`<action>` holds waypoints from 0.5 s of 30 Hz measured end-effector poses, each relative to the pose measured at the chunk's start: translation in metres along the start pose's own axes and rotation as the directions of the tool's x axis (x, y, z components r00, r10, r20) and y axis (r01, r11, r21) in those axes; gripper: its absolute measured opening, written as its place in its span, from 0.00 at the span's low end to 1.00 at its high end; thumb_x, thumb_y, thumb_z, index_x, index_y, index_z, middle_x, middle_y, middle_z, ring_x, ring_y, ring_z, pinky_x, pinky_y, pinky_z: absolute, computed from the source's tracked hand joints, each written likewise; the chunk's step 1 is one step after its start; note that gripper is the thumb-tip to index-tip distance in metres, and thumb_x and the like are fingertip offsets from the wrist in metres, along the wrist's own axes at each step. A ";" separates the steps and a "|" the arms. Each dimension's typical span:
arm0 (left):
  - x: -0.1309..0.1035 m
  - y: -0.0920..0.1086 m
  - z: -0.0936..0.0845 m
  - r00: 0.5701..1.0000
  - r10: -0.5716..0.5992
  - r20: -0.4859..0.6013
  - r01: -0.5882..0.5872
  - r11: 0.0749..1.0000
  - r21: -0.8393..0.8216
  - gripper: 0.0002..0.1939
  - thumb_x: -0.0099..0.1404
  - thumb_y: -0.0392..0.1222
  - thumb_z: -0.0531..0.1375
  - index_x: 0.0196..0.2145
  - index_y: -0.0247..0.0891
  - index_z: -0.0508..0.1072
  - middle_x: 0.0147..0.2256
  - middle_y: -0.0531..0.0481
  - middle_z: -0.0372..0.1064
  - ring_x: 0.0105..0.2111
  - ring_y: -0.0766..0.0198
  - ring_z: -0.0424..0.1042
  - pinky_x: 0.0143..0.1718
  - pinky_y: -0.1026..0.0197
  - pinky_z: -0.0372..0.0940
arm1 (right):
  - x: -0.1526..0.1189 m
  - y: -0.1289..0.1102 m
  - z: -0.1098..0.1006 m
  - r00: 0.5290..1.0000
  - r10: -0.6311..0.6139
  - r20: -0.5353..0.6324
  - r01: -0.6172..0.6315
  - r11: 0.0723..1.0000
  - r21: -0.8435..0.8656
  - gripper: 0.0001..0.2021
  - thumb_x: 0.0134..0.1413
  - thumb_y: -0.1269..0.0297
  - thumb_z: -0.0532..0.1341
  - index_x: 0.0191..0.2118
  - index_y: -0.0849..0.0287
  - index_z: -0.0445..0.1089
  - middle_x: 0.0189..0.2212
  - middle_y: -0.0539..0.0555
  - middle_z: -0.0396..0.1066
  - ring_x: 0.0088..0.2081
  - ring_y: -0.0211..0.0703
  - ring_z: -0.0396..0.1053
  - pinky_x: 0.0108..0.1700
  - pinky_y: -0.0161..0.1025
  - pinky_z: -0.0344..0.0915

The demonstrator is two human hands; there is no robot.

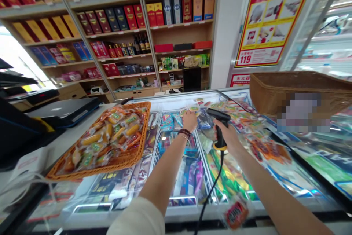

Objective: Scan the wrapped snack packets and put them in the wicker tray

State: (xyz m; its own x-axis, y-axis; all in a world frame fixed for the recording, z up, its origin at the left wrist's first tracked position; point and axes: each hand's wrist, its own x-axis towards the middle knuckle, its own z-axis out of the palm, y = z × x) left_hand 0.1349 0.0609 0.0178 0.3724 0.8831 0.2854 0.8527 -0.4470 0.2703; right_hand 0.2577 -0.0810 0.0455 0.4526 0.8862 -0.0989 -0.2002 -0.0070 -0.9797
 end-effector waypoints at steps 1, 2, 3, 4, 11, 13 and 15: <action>-0.003 -0.001 0.000 1.000 -0.029 -0.008 0.029 0.999 -0.029 0.16 0.68 0.35 0.54 0.51 0.28 0.73 0.53 0.30 0.70 0.57 0.47 0.66 0.60 0.48 0.58 | -0.001 0.000 0.002 1.000 0.002 0.021 -0.002 1.000 -0.015 0.16 0.49 0.55 0.68 0.21 0.56 0.65 0.12 0.47 0.63 0.14 0.36 0.61 0.16 0.33 0.58; -0.007 -0.001 0.001 0.999 -0.050 -0.021 0.048 0.997 -0.067 0.16 0.68 0.34 0.54 0.51 0.29 0.72 0.53 0.30 0.70 0.57 0.47 0.66 0.60 0.47 0.57 | -0.002 0.001 0.004 0.999 0.003 0.039 -0.002 1.000 -0.030 0.16 0.48 0.54 0.68 0.21 0.56 0.65 0.12 0.47 0.63 0.13 0.36 0.61 0.16 0.33 0.58; -0.012 -0.001 0.001 0.997 -0.061 -0.040 0.056 0.992 -0.111 0.17 0.68 0.35 0.53 0.52 0.30 0.71 0.53 0.30 0.70 0.57 0.47 0.66 0.61 0.47 0.57 | -0.004 0.001 0.006 0.999 0.004 0.053 -0.002 0.999 -0.046 0.16 0.48 0.53 0.68 0.21 0.55 0.65 0.12 0.47 0.63 0.13 0.36 0.61 0.16 0.33 0.58; -0.017 -0.002 0.000 0.996 -0.066 -0.063 0.055 0.986 -0.157 0.17 0.69 0.36 0.54 0.53 0.31 0.71 0.54 0.31 0.70 0.59 0.46 0.65 0.61 0.46 0.57 | -0.006 0.001 0.008 0.998 0.007 0.066 -0.003 0.998 -0.065 0.17 0.47 0.52 0.68 0.21 0.55 0.65 0.12 0.47 0.64 0.13 0.36 0.61 0.16 0.33 0.57; -0.038 0.001 -0.002 0.986 -0.153 -0.073 0.113 0.913 -0.391 0.12 0.69 0.48 0.58 0.45 0.40 0.73 0.57 0.33 0.68 0.62 0.38 0.61 0.63 0.35 0.54 | -0.017 -0.002 0.011 0.995 -0.030 0.092 0.042 0.990 -0.131 0.18 0.45 0.48 0.69 0.22 0.54 0.64 0.11 0.48 0.63 0.13 0.37 0.61 0.16 0.34 0.57; -0.039 -0.001 -0.004 0.985 -0.170 -0.034 0.144 0.911 -0.386 0.09 0.65 0.46 0.62 0.40 0.39 0.73 0.55 0.32 0.69 0.62 0.36 0.62 0.62 0.34 0.55 | -0.017 -0.002 0.009 0.995 -0.046 0.087 0.058 0.989 -0.133 0.19 0.45 0.48 0.69 0.20 0.55 0.63 0.11 0.48 0.63 0.14 0.37 0.62 0.17 0.34 0.58; -0.041 -0.005 -0.006 0.980 -0.198 -0.029 0.170 0.901 -0.398 0.13 0.57 0.45 0.69 0.37 0.39 0.72 0.53 0.32 0.71 0.61 0.33 0.63 0.60 0.33 0.56 | -0.017 -0.001 0.007 0.995 -0.061 0.084 0.071 0.989 -0.129 0.19 0.44 0.48 0.69 0.20 0.55 0.64 0.12 0.48 0.63 0.14 0.37 0.63 0.17 0.34 0.58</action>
State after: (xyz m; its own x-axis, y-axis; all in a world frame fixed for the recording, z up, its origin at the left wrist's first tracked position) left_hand 0.1136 0.0262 0.0108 0.1853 0.9495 0.2532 0.6860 -0.3095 0.6585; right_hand 0.2443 -0.0928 0.0497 0.3895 0.9207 -0.0244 -0.0535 -0.0038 -0.9986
